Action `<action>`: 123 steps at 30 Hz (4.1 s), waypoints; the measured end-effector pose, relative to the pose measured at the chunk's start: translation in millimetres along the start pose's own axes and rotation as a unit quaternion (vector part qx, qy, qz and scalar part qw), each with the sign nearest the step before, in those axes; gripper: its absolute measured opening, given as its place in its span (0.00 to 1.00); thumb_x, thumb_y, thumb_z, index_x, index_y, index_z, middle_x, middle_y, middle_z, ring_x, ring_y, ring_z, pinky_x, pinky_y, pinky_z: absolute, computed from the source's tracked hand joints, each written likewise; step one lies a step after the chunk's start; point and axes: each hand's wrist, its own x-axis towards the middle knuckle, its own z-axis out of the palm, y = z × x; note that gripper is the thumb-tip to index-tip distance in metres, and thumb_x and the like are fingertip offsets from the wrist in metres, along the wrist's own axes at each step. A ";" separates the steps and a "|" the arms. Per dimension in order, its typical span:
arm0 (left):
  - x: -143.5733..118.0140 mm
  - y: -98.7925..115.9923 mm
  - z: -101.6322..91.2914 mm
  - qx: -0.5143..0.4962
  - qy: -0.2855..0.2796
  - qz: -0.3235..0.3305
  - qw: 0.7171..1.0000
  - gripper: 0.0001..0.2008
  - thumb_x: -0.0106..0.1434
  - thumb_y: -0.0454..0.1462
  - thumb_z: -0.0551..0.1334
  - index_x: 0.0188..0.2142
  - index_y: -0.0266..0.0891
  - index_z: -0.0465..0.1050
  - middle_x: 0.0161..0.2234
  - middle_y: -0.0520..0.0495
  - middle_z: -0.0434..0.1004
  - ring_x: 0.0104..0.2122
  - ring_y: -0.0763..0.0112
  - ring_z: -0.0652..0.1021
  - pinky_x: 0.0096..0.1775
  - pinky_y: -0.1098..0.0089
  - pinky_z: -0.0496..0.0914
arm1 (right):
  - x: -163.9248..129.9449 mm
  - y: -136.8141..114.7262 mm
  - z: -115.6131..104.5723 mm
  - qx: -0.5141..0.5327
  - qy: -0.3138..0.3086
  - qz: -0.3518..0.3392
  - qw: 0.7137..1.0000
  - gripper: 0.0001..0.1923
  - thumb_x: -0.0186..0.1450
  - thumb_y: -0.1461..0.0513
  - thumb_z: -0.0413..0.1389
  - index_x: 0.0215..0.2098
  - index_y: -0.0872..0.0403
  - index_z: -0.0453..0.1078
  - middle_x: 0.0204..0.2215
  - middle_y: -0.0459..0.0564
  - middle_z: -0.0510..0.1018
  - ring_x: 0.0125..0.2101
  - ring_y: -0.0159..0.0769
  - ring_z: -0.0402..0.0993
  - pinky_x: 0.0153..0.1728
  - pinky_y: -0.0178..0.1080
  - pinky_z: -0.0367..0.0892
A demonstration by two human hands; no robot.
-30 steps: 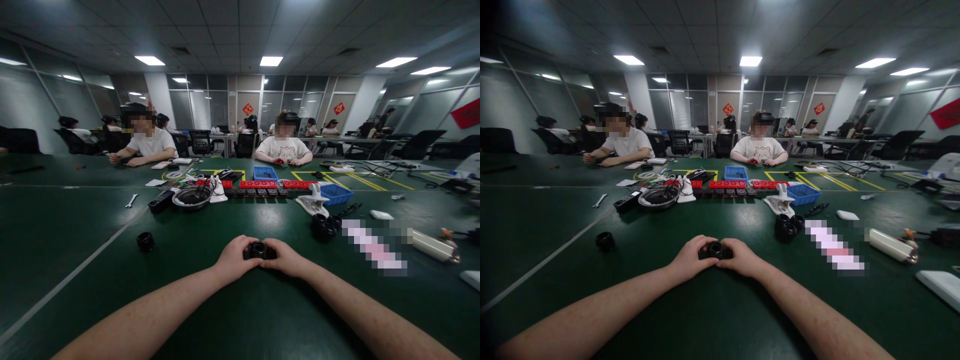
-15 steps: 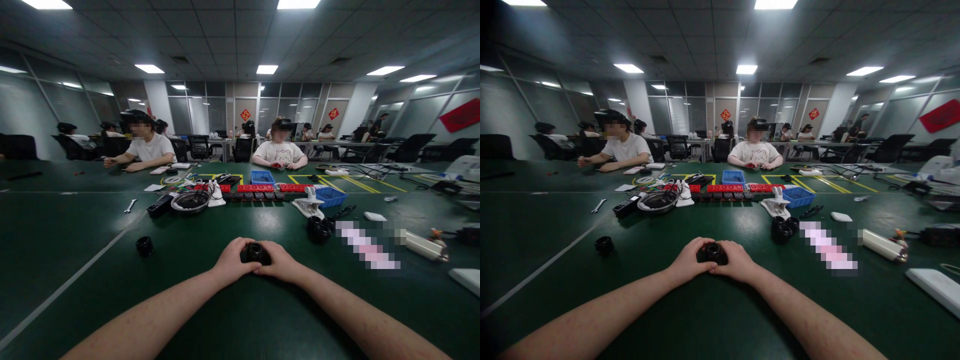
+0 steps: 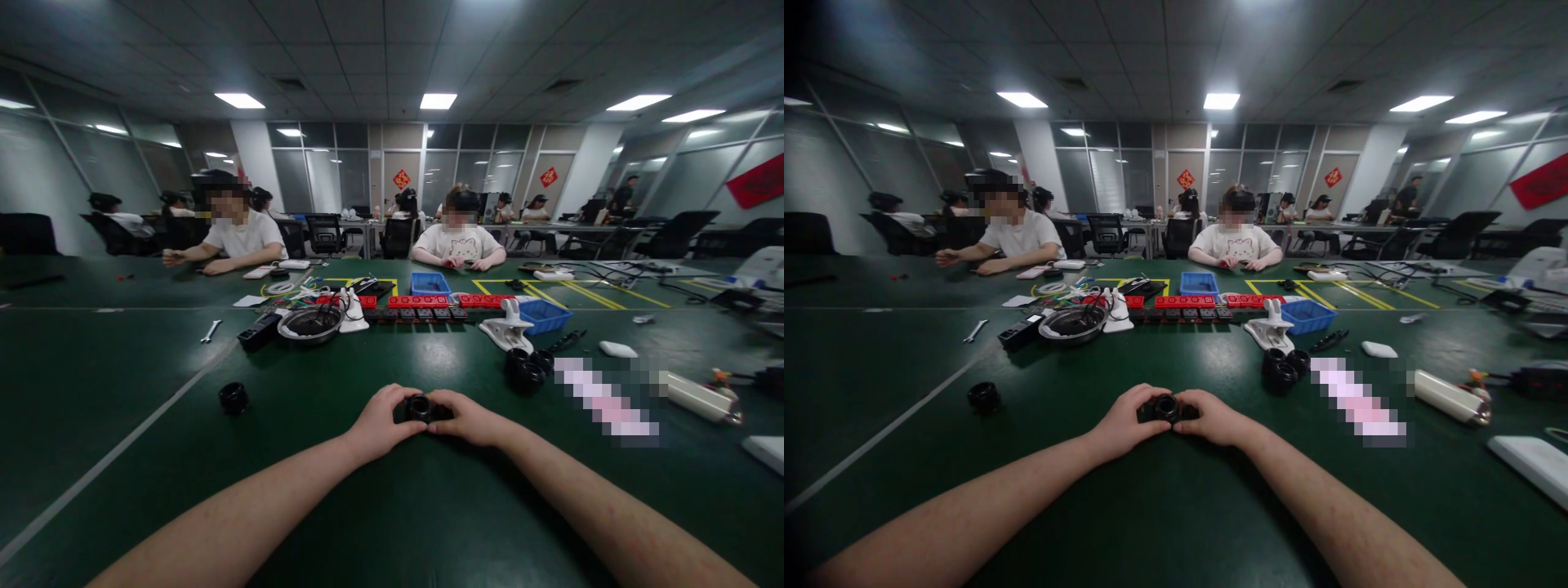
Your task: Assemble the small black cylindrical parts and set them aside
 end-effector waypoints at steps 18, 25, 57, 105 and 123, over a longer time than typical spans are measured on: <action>0.1 -2.4 -1.0 -0.011 -0.016 -0.031 0.999 0.18 0.47 0.38 0.63 0.40 0.41 0.66 0.33 0.50 0.66 0.32 0.70 0.68 0.33 0.72 0.63 | 0.3 -6.8 21.1 -0.144 0.144 0.054 0.978 0.36 0.43 0.53 0.61 0.47 0.55 0.56 0.38 0.51 0.66 0.37 0.39 0.63 0.36 0.39 0.59; -0.2 -1.9 -4.9 -0.046 -0.070 -0.006 0.996 0.19 0.48 0.41 0.63 0.41 0.42 0.66 0.34 0.50 0.66 0.32 0.71 0.67 0.32 0.73 0.62 | -7.0 -10.9 -8.1 -0.074 -0.028 -0.013 0.997 0.19 0.52 0.60 0.56 0.43 0.54 0.63 0.35 0.47 0.68 0.37 0.36 0.64 0.38 0.38 0.58; -1.6 -2.9 -3.3 -0.019 -0.036 -0.011 0.999 0.19 0.47 0.41 0.63 0.39 0.40 0.66 0.32 0.51 0.64 0.31 0.70 0.67 0.32 0.72 0.62 | -3.1 -7.3 4.5 -0.131 0.016 -0.016 0.991 0.17 0.52 0.56 0.56 0.38 0.55 0.65 0.33 0.47 0.67 0.35 0.36 0.63 0.35 0.36 0.58; 1.1 0.1 4.5 -0.048 0.019 -0.092 0.994 0.18 0.43 0.36 0.66 0.36 0.39 0.65 0.34 0.50 0.63 0.32 0.70 0.66 0.33 0.72 0.61 | 6.8 -7.9 26.3 -0.268 0.134 0.099 0.949 0.22 0.47 0.46 0.55 0.27 0.56 0.61 0.26 0.48 0.67 0.27 0.35 0.62 0.26 0.34 0.53; 4.3 -7.8 6.2 -0.040 -0.030 -0.052 0.997 0.20 0.44 0.41 0.65 0.37 0.39 0.65 0.32 0.50 0.63 0.30 0.71 0.65 0.30 0.74 0.61 | 2.6 3.7 6.8 -0.138 0.056 0.056 0.987 0.18 0.44 0.55 0.62 0.29 0.56 0.65 0.26 0.44 0.68 0.29 0.33 0.62 0.27 0.32 0.55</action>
